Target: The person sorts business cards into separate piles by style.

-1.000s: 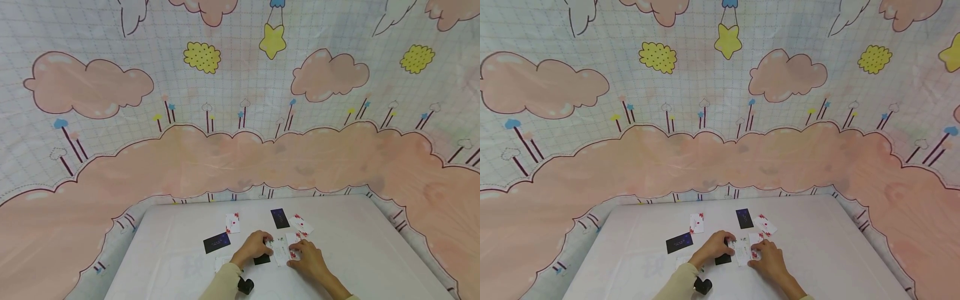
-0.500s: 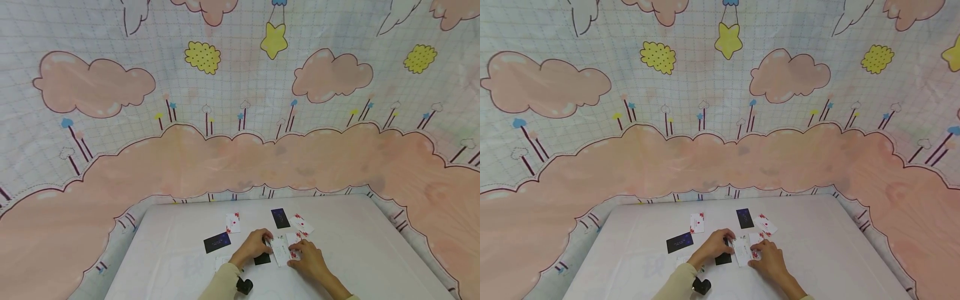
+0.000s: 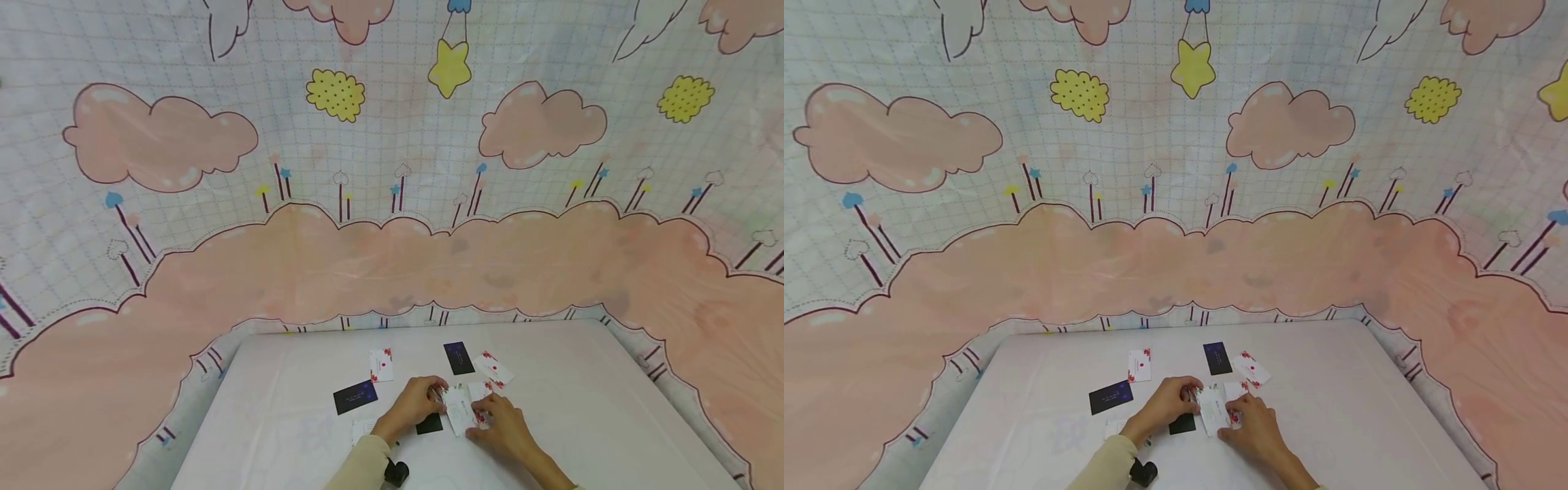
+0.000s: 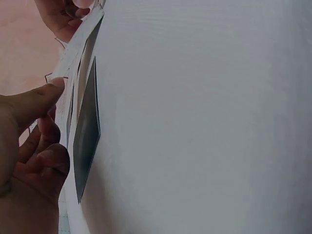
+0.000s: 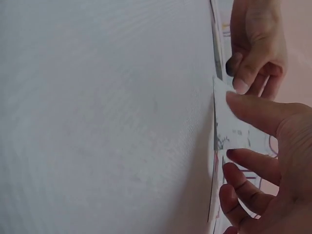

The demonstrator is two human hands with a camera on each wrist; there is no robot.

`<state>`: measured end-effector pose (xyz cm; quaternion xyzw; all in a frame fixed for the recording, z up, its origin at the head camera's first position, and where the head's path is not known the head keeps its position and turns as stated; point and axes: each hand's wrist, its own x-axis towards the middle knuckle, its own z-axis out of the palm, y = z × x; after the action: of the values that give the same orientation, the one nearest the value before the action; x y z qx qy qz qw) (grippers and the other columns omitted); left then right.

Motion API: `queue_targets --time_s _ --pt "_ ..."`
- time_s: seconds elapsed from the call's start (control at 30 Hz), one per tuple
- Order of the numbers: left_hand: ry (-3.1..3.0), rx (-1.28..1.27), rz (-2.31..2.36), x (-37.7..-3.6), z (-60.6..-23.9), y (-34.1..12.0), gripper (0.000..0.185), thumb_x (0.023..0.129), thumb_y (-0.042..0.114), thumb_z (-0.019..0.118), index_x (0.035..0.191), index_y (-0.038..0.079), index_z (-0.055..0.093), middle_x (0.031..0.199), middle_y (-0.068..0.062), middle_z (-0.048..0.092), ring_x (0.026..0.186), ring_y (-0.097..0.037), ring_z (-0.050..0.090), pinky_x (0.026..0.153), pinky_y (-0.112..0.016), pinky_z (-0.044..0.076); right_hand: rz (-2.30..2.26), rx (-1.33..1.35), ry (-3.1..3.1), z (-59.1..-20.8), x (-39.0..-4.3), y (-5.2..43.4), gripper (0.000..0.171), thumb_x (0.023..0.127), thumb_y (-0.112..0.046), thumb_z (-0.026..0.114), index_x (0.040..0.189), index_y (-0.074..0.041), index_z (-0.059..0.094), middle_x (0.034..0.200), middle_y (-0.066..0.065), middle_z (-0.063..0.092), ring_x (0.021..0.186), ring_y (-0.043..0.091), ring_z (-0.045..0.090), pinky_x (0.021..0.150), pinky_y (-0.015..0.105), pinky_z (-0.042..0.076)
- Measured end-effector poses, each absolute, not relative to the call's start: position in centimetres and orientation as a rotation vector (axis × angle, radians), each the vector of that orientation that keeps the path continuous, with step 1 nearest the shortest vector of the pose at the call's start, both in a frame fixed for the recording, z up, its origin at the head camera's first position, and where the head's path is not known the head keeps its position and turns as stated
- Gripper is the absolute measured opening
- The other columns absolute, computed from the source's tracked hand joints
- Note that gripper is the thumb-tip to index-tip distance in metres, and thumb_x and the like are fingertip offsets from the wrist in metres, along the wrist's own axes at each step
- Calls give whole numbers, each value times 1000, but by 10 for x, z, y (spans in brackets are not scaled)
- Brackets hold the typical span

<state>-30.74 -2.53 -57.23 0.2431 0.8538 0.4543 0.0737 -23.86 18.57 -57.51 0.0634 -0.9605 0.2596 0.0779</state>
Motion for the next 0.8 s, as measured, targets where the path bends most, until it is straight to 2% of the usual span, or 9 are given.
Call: queue_targets --time_s 0.27,0.37,0.53,0.67,0.8 --pt "2580 767 1470 -307 -573 -28 33 82 8 77 113 10 67 86 6 61 69 1 48 60 -16 44 808 186 -2898 -567 -239 182 65 64 -42 89 115 -7 68 91 -3 59 83 12 51 78 41 43" --pt "2586 758 1500 -307 -571 -28 32 82 7 76 112 10 67 84 6 61 68 1 48 59 -15 43 811 169 -2894 -562 -240 180 69 62 -41 90 117 -6 67 97 3 61 84 15 52 77 42 45" --pt "2605 756 1539 -306 -567 -25 30 82 8 78 110 9 67 83 5 61 67 2 47 58 -15 43 785 147 -2881 -558 -240 179 69 62 -38 91 118 -6 66 115 16 63 94 25 57 82 51 49" --pt "2619 770 1555 -303 -565 -24 30 81 11 79 108 9 66 83 5 61 67 2 47 58 -14 43 778 163 -2821 -557 -239 177 65 60 -29 91 116 -5 67 108 11 64 91 22 56 78 45 49" --pt "2641 794 1565 -300 -562 -27 32 79 11 81 107 10 64 84 3 61 67 1 48 58 -14 43 779 193 -2773 -556 -240 175 62 60 -23 90 115 -6 68 105 7 64 97 25 59 84 49 50"
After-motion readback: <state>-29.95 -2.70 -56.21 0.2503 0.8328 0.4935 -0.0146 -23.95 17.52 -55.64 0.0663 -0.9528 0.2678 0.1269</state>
